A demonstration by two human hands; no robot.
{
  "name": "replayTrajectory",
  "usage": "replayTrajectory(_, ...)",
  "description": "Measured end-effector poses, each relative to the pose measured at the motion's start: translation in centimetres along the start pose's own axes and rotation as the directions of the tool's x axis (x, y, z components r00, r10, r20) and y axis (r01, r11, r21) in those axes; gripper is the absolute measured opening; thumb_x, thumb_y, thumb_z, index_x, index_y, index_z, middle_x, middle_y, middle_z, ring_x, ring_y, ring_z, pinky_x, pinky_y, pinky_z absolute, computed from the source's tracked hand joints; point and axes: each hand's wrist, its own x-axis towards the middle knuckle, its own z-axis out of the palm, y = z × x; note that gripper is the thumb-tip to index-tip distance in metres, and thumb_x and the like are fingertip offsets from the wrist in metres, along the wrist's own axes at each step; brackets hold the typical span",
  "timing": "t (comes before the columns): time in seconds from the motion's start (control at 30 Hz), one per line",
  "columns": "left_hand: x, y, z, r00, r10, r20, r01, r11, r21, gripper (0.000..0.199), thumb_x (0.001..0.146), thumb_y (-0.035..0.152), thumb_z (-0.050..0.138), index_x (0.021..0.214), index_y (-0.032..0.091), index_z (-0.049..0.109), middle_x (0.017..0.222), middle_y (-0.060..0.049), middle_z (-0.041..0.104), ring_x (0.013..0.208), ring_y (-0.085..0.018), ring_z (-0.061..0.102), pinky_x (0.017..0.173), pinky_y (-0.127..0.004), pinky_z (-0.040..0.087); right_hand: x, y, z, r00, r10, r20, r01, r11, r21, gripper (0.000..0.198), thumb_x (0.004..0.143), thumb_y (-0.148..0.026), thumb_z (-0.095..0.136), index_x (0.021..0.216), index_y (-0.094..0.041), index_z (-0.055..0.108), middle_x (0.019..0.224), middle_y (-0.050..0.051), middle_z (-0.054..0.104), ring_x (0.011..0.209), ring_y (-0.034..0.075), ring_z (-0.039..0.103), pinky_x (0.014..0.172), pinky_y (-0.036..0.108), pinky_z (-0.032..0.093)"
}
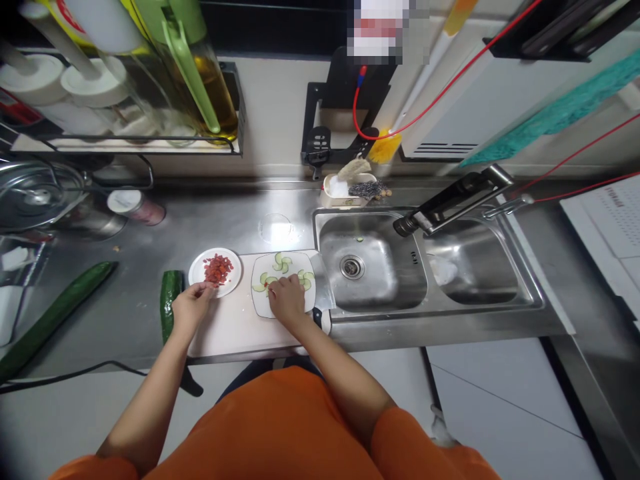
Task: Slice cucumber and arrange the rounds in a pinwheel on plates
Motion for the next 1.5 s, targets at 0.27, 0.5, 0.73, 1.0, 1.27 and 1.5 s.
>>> replayTrajectory(0.27, 0.4, 1.5, 0.2, 0.996, -0.081, 0.034, 0.088, 0.935, -0.345, 0.032, 0.07, 0.04, 0.06, 0.088, 0.016, 0.071, 0.085, -0.005, 0.072, 0.076, -0.016, 0.064, 0.074, -0.026, 0.048, 0.2, 0.1, -0.4, 1.0, 0.012, -0.01, -0.012, 1.0, 0.027, 0.023, 0.091, -0.03, 0.047, 0.094, -0.024, 0.069, 0.095, 0.005, 0.065, 0.099, 0.023, 0.041, 0.074, 0.031, 0.028)
replayTrajectory(0.5, -0.4, 8.4, 4.8, 0.965, 0.142, 0.221, -0.042, 0.913, -0.405, 0.029, 0.071, 0.038, 0.061, 0.088, 0.017, 0.073, 0.069, 0.0, 0.069, 0.061, -0.011, 0.057, 0.058, -0.022, 0.044, 1.8, 1.2, -1.3, 0.993, 0.103, -0.06, -0.099, 0.992, 0.078, 0.022, 0.09, -0.029, 0.048, 0.093, -0.023, 0.069, 0.096, 0.004, 0.066, 0.098, 0.022, 0.043, 0.076, 0.03, 0.03)
replayTrajectory(0.73, 0.5, 12.3, 8.4, 0.916, 0.267, 0.299, -0.177, 0.939, -0.296, 0.022, 0.074, 0.034, 0.059, 0.084, 0.02, 0.074, 0.069, 0.001, 0.068, 0.062, -0.012, 0.058, 0.062, -0.022, 0.042, 3.8, 3.1, -2.6, 0.966, 0.246, -0.081, -0.241, 0.968, 0.068, 0.024, 0.091, -0.03, 0.046, 0.097, -0.026, 0.069, 0.099, 0.004, 0.066, 0.1, 0.023, 0.043, 0.072, 0.03, 0.031)
replayTrajectory(1.0, 1.0, 12.8, 9.5, 0.916, 0.245, 0.317, -0.155, 0.946, -0.284, 0.025, 0.073, 0.032, 0.06, 0.091, 0.019, 0.07, 0.069, 0.002, 0.068, 0.062, -0.012, 0.059, 0.062, -0.022, 0.042, 4.7, 3.5, -2.2, 0.976, 0.214, -0.047, -0.213, 0.977, 0.021, 0.026, 0.092, -0.032, 0.045, 0.101, -0.026, 0.068, 0.103, 0.006, 0.063, 0.103, 0.023, 0.04, 0.073, 0.031, 0.033)
replayTrajectory(1.27, 1.5, 12.4, 10.5, 0.915, 0.243, 0.323, -0.148, 0.945, -0.291, 0.025, 0.074, 0.032, 0.06, 0.094, 0.019, 0.067, 0.071, 0.002, 0.069, 0.065, -0.012, 0.061, 0.067, -0.023, 0.043, 5.3, 3.7, -1.7, 0.982, 0.177, -0.063, -0.174, 0.983, 0.052, 0.024, 0.09, -0.031, 0.046, 0.098, -0.026, 0.069, 0.101, 0.006, 0.064, 0.103, 0.024, 0.04, 0.074, 0.032, 0.033)
replayTrajectory(1.5, 1.4, 12.6, 10.3, 0.91, 0.274, 0.312, -0.198, 0.947, -0.254, 0.018, 0.074, 0.029, 0.06, 0.087, 0.019, 0.068, 0.07, 0.001, 0.069, 0.064, -0.012, 0.06, 0.064, -0.022, 0.042, 5.6, 3.6, -1.3, 0.982, 0.177, -0.06, -0.174, 0.983, 0.053, 0.023, 0.09, -0.03, 0.047, 0.095, -0.025, 0.069, 0.1, 0.006, 0.065, 0.103, 0.025, 0.04, 0.073, 0.032, 0.032)
